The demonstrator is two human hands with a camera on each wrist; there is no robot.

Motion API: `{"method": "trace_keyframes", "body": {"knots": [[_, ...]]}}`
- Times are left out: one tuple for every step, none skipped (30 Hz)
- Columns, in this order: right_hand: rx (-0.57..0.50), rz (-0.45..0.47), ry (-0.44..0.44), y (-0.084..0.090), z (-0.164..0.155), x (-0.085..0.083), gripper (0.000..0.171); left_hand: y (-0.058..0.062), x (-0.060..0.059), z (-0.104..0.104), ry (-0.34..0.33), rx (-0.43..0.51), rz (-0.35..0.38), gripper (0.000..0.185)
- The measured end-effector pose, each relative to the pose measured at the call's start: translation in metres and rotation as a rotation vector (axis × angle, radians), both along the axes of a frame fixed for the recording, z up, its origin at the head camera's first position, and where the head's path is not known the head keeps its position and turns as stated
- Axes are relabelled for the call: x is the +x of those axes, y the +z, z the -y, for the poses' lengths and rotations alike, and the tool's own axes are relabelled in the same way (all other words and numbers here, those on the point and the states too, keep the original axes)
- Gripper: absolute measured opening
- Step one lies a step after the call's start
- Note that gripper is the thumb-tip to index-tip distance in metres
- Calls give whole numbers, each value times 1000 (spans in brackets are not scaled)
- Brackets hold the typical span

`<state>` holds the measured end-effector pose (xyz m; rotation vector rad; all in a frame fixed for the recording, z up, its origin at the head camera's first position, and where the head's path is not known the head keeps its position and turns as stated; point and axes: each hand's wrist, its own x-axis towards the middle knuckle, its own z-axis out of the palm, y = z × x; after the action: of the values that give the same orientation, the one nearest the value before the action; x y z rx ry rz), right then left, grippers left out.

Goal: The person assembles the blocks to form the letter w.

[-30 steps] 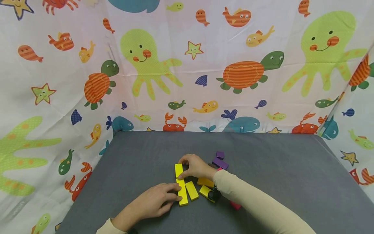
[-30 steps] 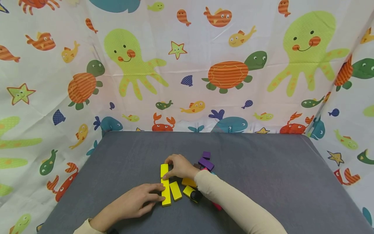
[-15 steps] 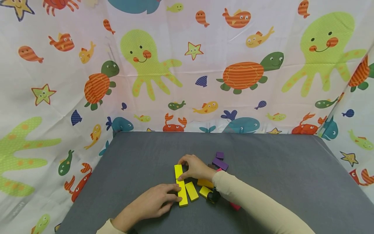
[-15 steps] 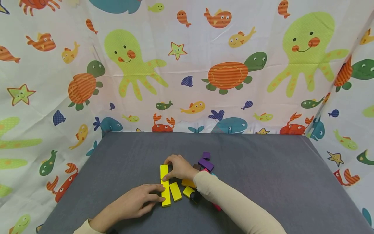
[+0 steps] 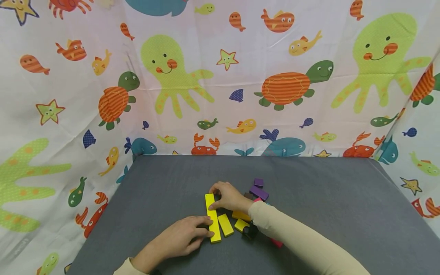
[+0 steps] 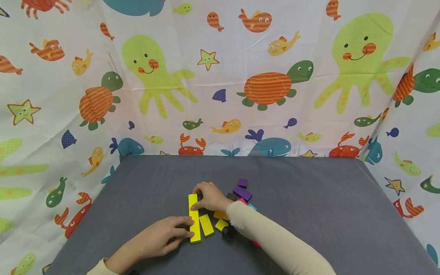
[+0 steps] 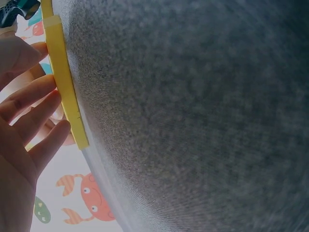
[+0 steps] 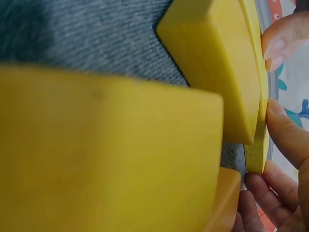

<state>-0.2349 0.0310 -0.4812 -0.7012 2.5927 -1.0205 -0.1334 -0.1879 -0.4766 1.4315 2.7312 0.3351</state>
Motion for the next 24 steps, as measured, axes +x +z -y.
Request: {"method": "trace_keyframes", "body": {"knots": [[0,-1,0,0,0,0,43,0,0,0,1,0,0,31],[2,-2,0,-1,0,0,43,0,0,0,1,-1,2,31],[3,-2,-1,-2,0,0,43,0,0,0,0,-2,3,31],[5,-2,0,-2,1,0,43,0,0,0,1,-3,6,31],[4,-2,0,-2,1,-1,43,0,0,0,1,-4,9,31],[4,-1,0,-2,1,-1,43,0,0,0,2,-5,11,31],[3,-1,1,-2,1,-1,43,0,0,0,3,-6,13,31],[4,-1,2,-1,1,0,43,-1,0,0,3,-6,13,31],[4,-2,3,-1,1,0,43,-1,0,0,4,-6,14,31],[4,-2,4,0,1,0,43,-1,0,0,4,-6,14,31],[4,-1,6,0,1,0,43,-1,0,0,4,-6,13,31],[3,-1,10,0,1,0,43,-1,0,0,4,-5,13,32],[3,-2,13,1,0,0,43,-1,0,0,4,-4,11,32],[5,-1,15,1,0,0,43,-1,0,0,4,-3,12,32],[5,-2,18,2,0,0,43,-1,0,0,4,-3,12,32],[4,-1,22,2,0,0,43,-1,0,0,4,-3,11,32],[3,-1,25,3,0,0,43,-1,0,0,5,-3,12,31],[3,-2,27,3,0,0,43,-1,0,0,7,-4,13,31],[3,-1,27,3,0,0,43,-1,0,0,7,-6,14,31],[3,0,28,3,0,0,43,-1,0,0,9,-9,15,31],[0,1,30,3,0,0,43,0,0,0,9,-11,17,31],[-1,2,31,3,0,0,43,0,0,0,9,-13,19,31],[0,4,33,3,0,0,44,0,0,0,9,-14,21,32],[0,6,35,2,0,-1,44,0,0,0,9,-15,21,32]]}}
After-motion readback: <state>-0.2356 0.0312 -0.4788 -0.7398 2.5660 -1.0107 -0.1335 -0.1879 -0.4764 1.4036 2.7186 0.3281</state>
